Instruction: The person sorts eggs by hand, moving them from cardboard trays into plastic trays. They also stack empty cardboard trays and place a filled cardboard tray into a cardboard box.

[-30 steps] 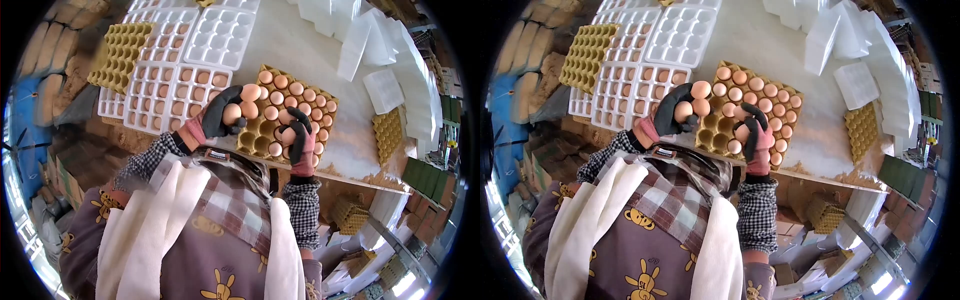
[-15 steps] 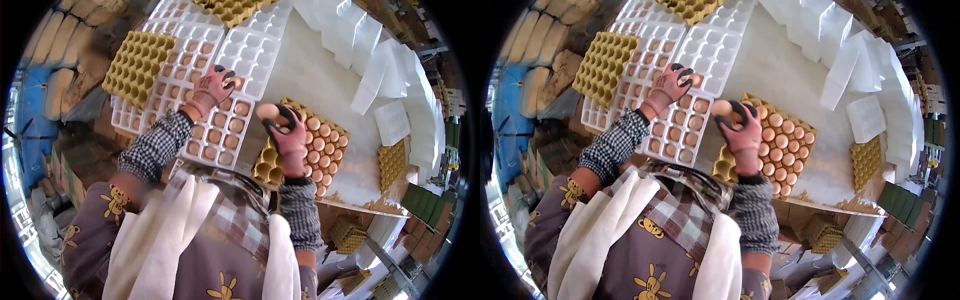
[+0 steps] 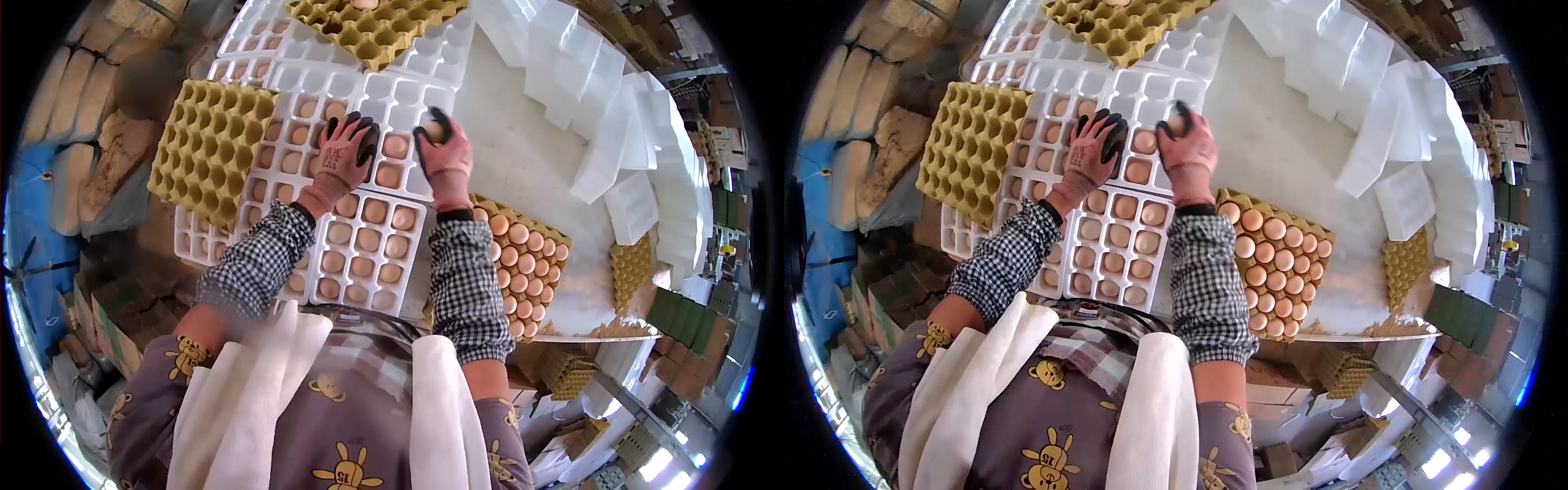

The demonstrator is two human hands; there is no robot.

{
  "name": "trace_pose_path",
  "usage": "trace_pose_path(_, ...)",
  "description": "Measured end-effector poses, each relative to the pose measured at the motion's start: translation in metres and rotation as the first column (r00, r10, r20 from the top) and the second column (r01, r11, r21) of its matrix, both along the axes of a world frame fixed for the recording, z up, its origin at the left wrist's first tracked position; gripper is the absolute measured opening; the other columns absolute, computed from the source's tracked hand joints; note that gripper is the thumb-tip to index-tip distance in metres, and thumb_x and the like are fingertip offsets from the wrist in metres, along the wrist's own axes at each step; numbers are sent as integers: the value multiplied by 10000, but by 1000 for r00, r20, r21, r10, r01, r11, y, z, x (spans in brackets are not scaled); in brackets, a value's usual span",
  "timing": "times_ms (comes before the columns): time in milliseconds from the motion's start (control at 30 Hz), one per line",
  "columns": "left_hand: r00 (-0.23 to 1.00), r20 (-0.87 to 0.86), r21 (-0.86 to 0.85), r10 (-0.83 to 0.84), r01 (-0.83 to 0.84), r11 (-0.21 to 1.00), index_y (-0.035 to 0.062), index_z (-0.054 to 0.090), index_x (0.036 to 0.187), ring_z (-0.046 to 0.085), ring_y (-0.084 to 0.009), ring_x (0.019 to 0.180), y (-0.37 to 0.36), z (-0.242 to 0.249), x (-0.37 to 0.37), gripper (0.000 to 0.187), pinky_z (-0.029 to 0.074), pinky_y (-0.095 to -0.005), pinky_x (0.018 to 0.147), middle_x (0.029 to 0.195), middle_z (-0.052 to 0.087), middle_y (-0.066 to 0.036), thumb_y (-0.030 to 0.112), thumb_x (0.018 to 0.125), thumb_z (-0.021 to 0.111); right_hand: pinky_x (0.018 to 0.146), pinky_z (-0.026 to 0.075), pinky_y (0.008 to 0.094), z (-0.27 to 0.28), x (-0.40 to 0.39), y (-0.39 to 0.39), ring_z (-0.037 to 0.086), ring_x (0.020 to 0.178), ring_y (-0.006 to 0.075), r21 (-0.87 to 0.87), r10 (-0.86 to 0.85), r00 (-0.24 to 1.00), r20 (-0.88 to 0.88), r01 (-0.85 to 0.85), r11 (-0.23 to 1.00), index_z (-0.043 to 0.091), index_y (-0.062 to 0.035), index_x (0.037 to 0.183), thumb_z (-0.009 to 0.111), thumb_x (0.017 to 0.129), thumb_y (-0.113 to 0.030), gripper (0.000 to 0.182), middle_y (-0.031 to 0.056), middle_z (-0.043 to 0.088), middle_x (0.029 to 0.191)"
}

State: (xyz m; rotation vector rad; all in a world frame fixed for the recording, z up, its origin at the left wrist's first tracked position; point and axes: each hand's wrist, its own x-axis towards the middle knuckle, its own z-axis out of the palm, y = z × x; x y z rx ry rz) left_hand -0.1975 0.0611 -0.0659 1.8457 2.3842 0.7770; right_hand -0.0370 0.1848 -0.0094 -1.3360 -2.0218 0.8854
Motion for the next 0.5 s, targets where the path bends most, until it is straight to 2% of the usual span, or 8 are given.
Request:
trace_pose_path(33,999,36,-1,19,-19,1000,140,517,1287,419,-325,1302,0,2,1,563,273,-522,1092,1353,503,-89,174,748,679,894,507,391,-1,6,-4,620,1048,289,-74,-82,993,-82,76,994,592,-186,1244,760,732,-254,544,91,626,1144)
trace_pose_path(100,996,82,-5,42,-42,999,140,523,1278,418,-330,1300,1,5,1,554,273,-526,1090,1344,509,-92,183,746,673,902,502,383,3,19,-19,616,1057,284,-48,-54,992,117,60,997,578,-175,1258,781,711,-243,587,78,623,1139)
trace_pose_path(167,999,-20,-76,48,-50,996,139,542,1255,419,-318,1301,5,8,5,524,273,-531,1086,1335,512,-88,220,751,661,913,491,390,-12,23,-33,599,1073,285,49,33,941,337,-53,997,561,-184,1276,792,700,-259,625,77,590,1178)
trace_pose_path(200,999,2,-38,50,-50,998,139,561,1237,422,-308,1300,6,0,3,504,277,-528,1081,1320,522,-84,251,754,652,934,466,397,-26,23,-39,569,1089,295,161,1,937,348,-61,985,537,-205,1301,799,690,-270,669,86,546,1220)
trace_pose_path(233,998,-22,-36,59,-60,998,144,572,1231,437,-297,1288,6,-3,2,506,278,-530,1077,1307,538,-80,259,747,663,964,417,456,-24,19,-47,503,1152,320,146,2,945,328,-53,988,509,-229,1343,781,700,-311,702,117,472,1322)
trace_pose_path(300,994,-62,-41,88,-91,995,153,573,1242,452,-294,1270,5,-8,3,526,279,-518,1080,1299,551,-72,270,739,673,961,395,508,-20,9,-70,463,1192,349,248,-86,840,536,-60,967,500,-218,1358,753,724,-327,691,134,413,1412)
trace_pose_path(367,991,-85,-59,105,-110,992,160,571,1252,466,-299,1252,6,-12,1,545,282,-503,1083,1303,554,-65,279,731,682,976,352,533,-16,16,-80,410,1233,356,122,32,779,626,-138,983,481,-244,1382,728,743,-353,694,146,313,1486)
trace_pose_path(500,997,-16,-8,72,-72,997,180,571,1256,468,-297,1250,4,-11,-5,525,301,-502,1076,1288,561,-55,280,750,673,986,369,521,19,85,-91,444,1212,366,157,-67,993,99,51,986,545,-260,1312,721,729,-223,610,155,425,1407)
